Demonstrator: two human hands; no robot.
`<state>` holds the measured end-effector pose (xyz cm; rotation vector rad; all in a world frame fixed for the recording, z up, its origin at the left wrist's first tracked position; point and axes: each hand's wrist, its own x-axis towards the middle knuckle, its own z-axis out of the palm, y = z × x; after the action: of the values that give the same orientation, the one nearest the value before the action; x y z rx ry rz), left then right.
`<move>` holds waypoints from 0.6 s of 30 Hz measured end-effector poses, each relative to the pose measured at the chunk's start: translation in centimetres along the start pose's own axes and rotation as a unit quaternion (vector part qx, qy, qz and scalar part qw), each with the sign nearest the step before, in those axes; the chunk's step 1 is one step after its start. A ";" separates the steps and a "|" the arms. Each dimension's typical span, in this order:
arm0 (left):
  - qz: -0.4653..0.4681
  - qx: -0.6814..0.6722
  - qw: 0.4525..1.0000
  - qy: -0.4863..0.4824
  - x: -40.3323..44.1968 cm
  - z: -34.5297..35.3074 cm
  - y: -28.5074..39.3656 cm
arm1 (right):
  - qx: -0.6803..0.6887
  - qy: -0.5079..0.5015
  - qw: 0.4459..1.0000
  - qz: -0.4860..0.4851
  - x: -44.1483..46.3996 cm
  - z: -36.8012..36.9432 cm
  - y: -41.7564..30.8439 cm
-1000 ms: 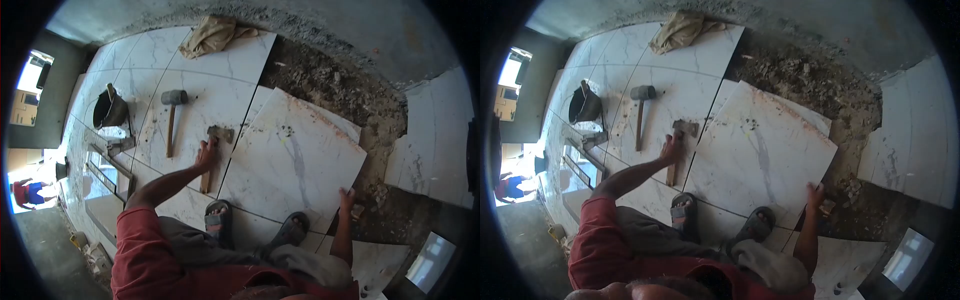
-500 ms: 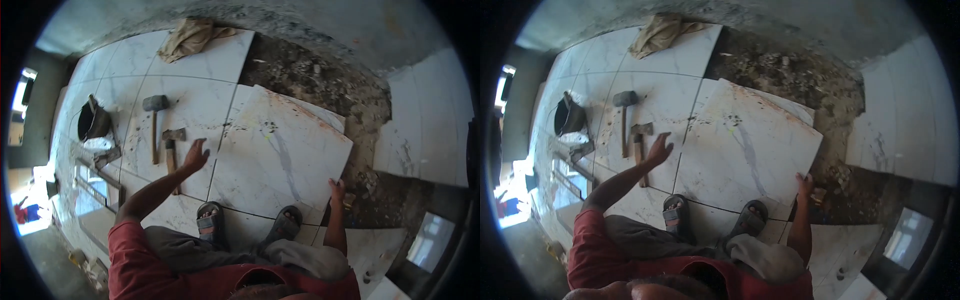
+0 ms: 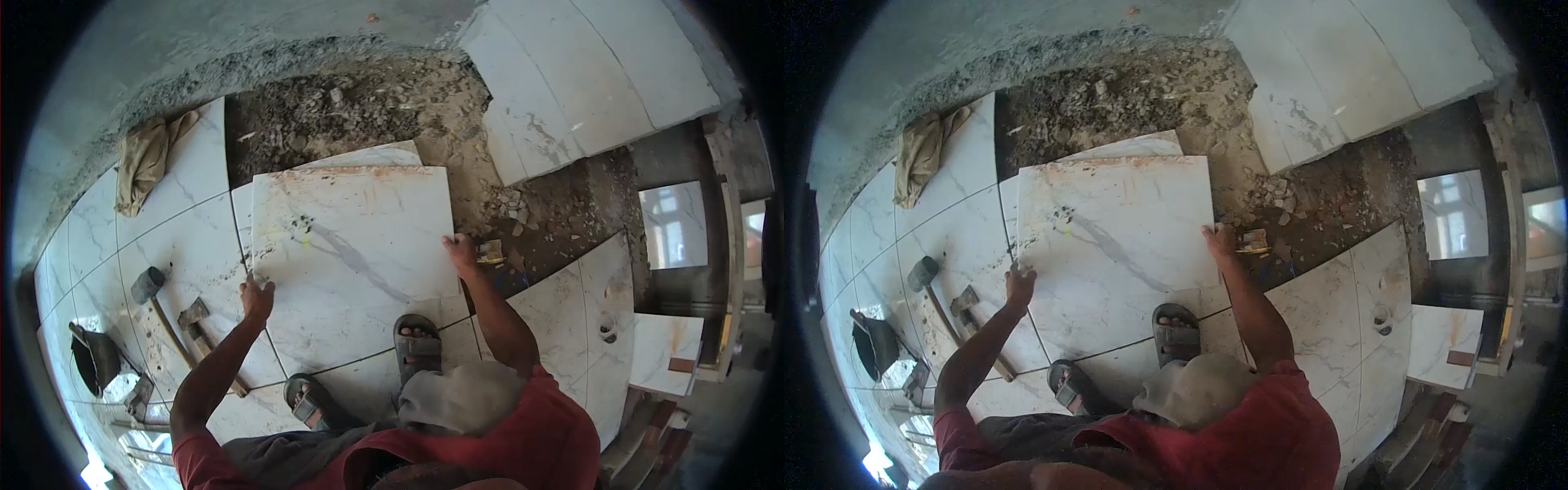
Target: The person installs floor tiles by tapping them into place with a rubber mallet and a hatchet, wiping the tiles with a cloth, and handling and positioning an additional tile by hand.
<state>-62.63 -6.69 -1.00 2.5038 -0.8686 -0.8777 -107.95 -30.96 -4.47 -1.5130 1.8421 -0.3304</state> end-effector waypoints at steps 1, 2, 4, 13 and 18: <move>-0.017 -0.034 0.999 -0.006 0.3 -0.3 0.0 | 0.007 -0.008 1.000 0.009 -1.0 -0.8 -1.8; -0.038 -0.067 0.997 -0.013 0.5 -0.6 -0.2 | 0.014 -0.020 1.000 0.019 -1.8 -1.5 -2.9; -0.020 -0.089 0.996 -0.011 2.6 0.3 -2.9 | 0.041 -0.008 0.999 0.026 -1.9 -1.8 -3.1; -0.096 -0.308 0.936 -0.141 1.7 -3.2 -0.2 | 0.161 0.058 0.985 0.025 -5.0 -4.9 -5.7; -0.019 -0.390 0.881 -0.266 0.3 -2.9 0.1 | 0.166 0.086 0.981 0.053 -7.7 -9.0 -1.2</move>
<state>-60.57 -6.63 1.11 1.5961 -0.4491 -1.5880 -112.61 -26.35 5.47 -1.1841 1.8796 -0.6995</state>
